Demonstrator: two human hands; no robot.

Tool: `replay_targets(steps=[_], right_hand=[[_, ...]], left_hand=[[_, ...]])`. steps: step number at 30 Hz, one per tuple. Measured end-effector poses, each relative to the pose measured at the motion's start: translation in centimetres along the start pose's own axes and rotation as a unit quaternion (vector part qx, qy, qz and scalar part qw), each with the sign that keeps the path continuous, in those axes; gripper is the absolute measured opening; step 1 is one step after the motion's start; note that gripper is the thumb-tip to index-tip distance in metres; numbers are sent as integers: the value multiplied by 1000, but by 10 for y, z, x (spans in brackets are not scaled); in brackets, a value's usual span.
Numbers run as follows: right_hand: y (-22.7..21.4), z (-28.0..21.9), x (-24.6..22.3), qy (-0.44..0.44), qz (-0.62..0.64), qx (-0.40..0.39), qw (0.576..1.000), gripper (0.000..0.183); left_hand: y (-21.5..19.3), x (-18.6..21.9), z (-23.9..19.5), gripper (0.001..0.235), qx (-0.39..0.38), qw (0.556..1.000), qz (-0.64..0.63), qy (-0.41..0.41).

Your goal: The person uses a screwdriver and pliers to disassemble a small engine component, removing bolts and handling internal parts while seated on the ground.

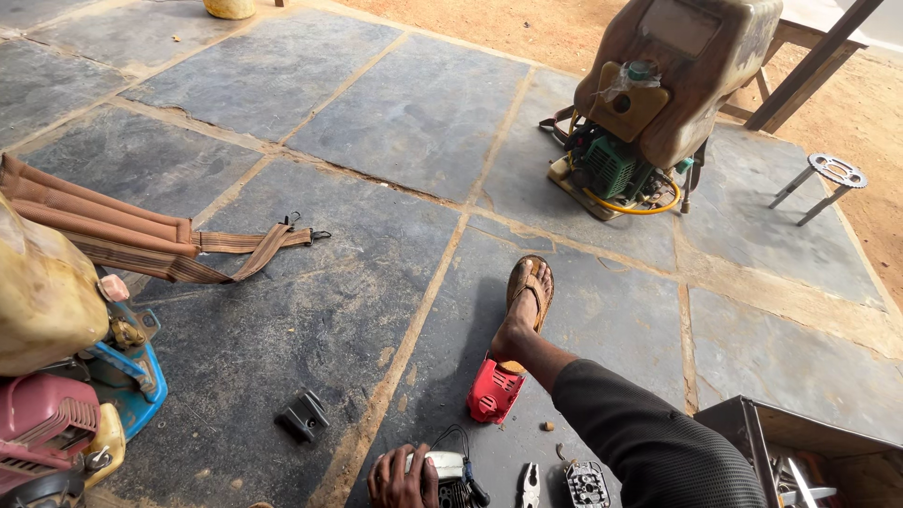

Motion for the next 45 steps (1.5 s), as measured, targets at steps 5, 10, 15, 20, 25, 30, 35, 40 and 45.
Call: replay_targets(steps=[5,10,15,20,25,30,35,40,45], right_hand=[[-1,-6,1,0,3,1,1000,23],[1,-12,-1,0,13,7,1000,24],[-3,-21,-4,-1,30,30,999,24],[-14,-44,12,6,64,82,995,24],[-21,-95,37,9,122,163,979,25],[-41,-179,56,-14,227,283,932,25],[12,-177,46,-41,403,189,894,24],[90,-139,50,9,506,3,862,14],[116,-115,79,32,389,10,920,25]], left_hand=[[1,2,-1,48,-6,1000,3,-10],[-1,5,-5,47,51,999,0,11],[-15,12,-3,50,6,1000,-17,5],[-33,25,-1,47,-3,999,-32,17],[-39,34,-1,37,-18,999,-26,21],[-39,34,10,40,13,995,24,96],[-69,49,5,30,63,987,30,144],[-104,63,4,16,128,978,-43,157],[-102,61,5,14,137,976,-60,161]])
Point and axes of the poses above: each hand's wrist, its own z-axis towards the middle knuckle, its own y-axis out of the palm, x = y × z, the point moved 2 cm from there along z, towards the middle knuckle, and after that the axes turned 9 degrees about y, right-handed, at the moved point
